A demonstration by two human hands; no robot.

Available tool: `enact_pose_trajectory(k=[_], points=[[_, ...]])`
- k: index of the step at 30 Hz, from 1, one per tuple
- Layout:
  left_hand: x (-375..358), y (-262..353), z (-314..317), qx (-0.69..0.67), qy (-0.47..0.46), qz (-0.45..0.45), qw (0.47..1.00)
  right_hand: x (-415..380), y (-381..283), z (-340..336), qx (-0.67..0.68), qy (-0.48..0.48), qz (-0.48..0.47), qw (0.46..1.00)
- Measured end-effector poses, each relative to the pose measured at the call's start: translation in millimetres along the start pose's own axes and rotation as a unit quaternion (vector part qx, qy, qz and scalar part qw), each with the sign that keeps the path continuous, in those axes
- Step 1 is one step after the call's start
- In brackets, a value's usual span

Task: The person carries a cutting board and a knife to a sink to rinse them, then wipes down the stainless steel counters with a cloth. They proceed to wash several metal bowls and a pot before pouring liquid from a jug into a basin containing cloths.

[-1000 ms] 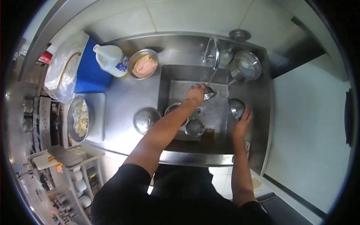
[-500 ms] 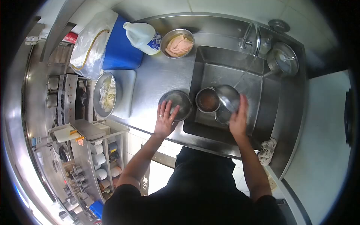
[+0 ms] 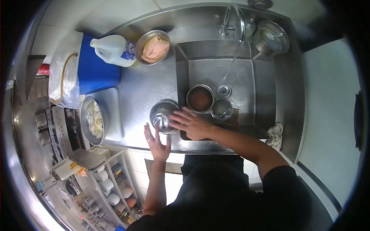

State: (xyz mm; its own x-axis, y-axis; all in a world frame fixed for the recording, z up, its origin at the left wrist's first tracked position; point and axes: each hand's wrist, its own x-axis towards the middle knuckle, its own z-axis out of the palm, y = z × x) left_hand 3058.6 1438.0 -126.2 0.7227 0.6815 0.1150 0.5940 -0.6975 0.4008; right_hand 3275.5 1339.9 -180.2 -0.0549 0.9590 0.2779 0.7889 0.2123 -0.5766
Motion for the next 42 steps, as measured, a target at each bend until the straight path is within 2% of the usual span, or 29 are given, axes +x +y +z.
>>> enact_pose_trajectory(k=[2, 3, 4, 6, 9, 12, 13, 15, 19, 22, 23, 25, 27, 29, 30, 31, 33, 35, 36, 37, 39, 40, 42], points=[[5, -1, 11, 0.043, -0.059, -0.014, 0.997, -30, 25, -1, 0.012, 0.033, 0.093, 0.995], [2, -11, 20, 0.014, -0.036, -0.011, 0.999, -41, 39, 9, 0.018, 0.048, 0.251, 0.967], [1, -16, 25, 0.012, -0.027, -0.013, 0.999, -51, 58, 25, 0.021, 0.063, 0.402, 0.913], [-2, -23, 32, 0.013, -0.010, -0.017, 1.000, -68, 110, 72, 0.046, 0.069, 0.581, 0.810], [-2, -20, 30, 0.042, -0.021, -0.035, 0.998, -82, 161, 125, 0.059, -0.056, 0.675, 0.734], [-2, -14, 27, 0.058, -0.016, -0.053, 0.997, -83, 174, 120, 0.118, -0.070, 0.645, 0.752], [-2, -10, 25, 0.055, -0.004, -0.058, 0.997, -75, 162, 106, 0.052, -0.025, 0.635, 0.770], [-1, 0, 21, 0.050, 0.027, -0.041, 0.998, -59, 145, 65, 0.027, -0.003, 0.608, 0.793], [11, 28, 20, -0.073, 0.083, 0.005, 0.994, -61, 166, 35, -0.022, 0.006, 0.555, 0.831], [31, 60, 36, -0.167, 0.054, 0.039, 0.984, -62, 165, -27, 0.201, 0.104, 0.644, 0.730], [41, 72, 44, -0.189, 0.028, 0.034, 0.981, -65, 165, -46, 0.251, 0.154, 0.630, 0.719], [65, 99, 60, -0.233, -0.028, 0.027, 0.972, -75, 180, -66, 0.217, 0.194, 0.622, 0.726], [84, 104, 108, -0.278, -0.064, 0.016, 0.958, -87, 205, -81, 0.204, 0.226, 0.620, 0.723], [108, 112, 155, -0.290, -0.107, -0.013, 0.951, -99, 225, -105, 0.002, 0.142, 0.585, 0.799], [123, 119, 172, -0.279, -0.134, -0.038, 0.950, -102, 231, -115, -0.099, 0.094, 0.558, 0.819], [140, 130, 184, -0.266, -0.161, -0.062, 0.948, -100, 232, -127, -0.117, 0.072, 0.555, 0.820], [185, 163, 192, -0.233, -0.178, -0.053, 0.955, -91, 221, -158, -0.153, 0.027, 0.552, 0.819], [234, 200, 173, -0.162, -0.163, 0.045, 0.972, -81, 208, -178, -0.232, -0.004, 0.425, 0.875], [253, 213, 179, -0.120, -0.106, 0.099, 0.982, -73, 202, -185, -0.268, -0.021, 0.357, 0.895], [272, 223, 184, -0.075, -0.047, 0.151, 0.985, -62, 199, -190, -0.275, -0.043, 0.340, 0.898], [308, 239, 180, -0.049, -0.237, 0.077, 0.967, -37, 196, -198, -0.286, -0.084, 0.306, 0.904], [319, 241, 182, -0.032, -0.328, 0.038, 0.943, -29, 195, -205, -0.280, -0.074, 0.307, 0.906], [322, 223, 195, -0.085, -0.307, 0.052, 0.946, -18, 195, -217, -0.265, -0.050, 0.308, 0.912]])
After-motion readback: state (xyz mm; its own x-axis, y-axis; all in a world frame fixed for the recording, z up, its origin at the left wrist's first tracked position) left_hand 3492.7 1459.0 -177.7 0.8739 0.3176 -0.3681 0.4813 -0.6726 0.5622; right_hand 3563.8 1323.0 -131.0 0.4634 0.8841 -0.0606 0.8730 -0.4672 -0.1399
